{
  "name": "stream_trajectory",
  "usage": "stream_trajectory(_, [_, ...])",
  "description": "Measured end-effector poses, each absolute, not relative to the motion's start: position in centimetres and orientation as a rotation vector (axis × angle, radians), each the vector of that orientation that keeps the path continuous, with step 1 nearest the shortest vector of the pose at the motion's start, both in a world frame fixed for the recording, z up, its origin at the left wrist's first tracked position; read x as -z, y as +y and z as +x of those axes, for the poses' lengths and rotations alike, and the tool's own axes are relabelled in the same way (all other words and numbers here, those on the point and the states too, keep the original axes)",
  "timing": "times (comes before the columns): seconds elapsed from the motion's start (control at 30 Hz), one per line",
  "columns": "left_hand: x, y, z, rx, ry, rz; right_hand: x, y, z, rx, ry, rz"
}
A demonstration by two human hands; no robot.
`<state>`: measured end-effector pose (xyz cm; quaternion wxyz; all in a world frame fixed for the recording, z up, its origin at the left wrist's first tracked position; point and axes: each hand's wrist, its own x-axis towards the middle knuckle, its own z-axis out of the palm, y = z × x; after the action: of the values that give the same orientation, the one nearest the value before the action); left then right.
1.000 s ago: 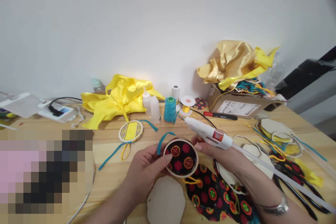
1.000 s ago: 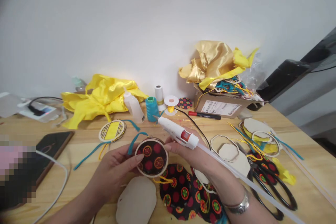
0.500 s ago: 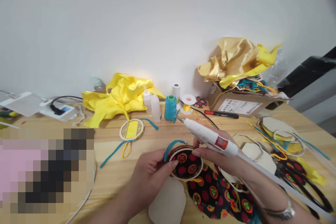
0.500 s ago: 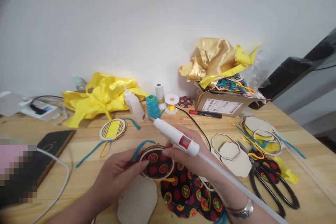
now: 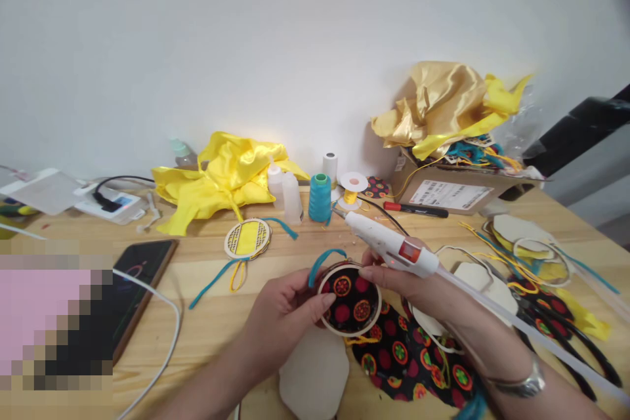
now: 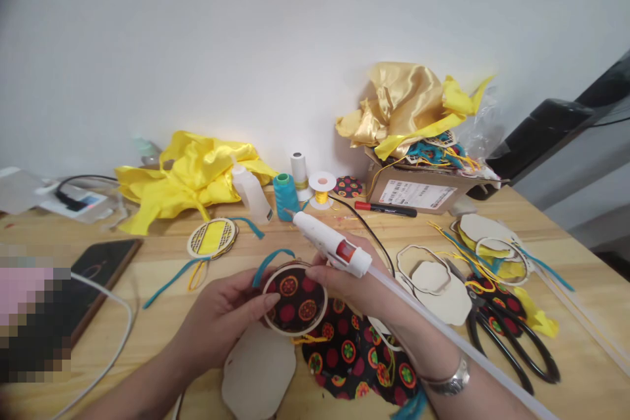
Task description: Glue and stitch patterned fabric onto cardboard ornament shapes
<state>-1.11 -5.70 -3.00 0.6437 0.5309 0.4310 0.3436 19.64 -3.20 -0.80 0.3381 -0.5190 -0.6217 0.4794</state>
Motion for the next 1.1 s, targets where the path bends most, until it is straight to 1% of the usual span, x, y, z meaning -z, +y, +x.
stream_trajectory(0.23, [2.6,-5.37,-1.34,-0.753,0.925,1.136,0.62,-2.95,19.65,-1.338,-1.517,-1.339])
stream_trajectory(0.5, [2.71,-5.05,-0.92,-0.668,0.965,0.988,0.92,-2.7,19.49,-1.283,-1.326,-1.37])
stream_trajectory(0.7, [2.4,-5.21,-0.76,-0.723,1.06,0.987,0.99,-2.76,19.54,-1.29,-1.3,-1.336])
stream_trajectory(0.93, [2.6,-5.26,-0.99,-0.773,1.054,1.065,0.78,-2.96,19.41,-1.311,-1.301,-1.344])
stream_trajectory(1.1, [2.93,-5.41,-0.85,-0.907,1.083,1.2,1.06,-2.71,19.51,-1.314,-1.292,-1.3])
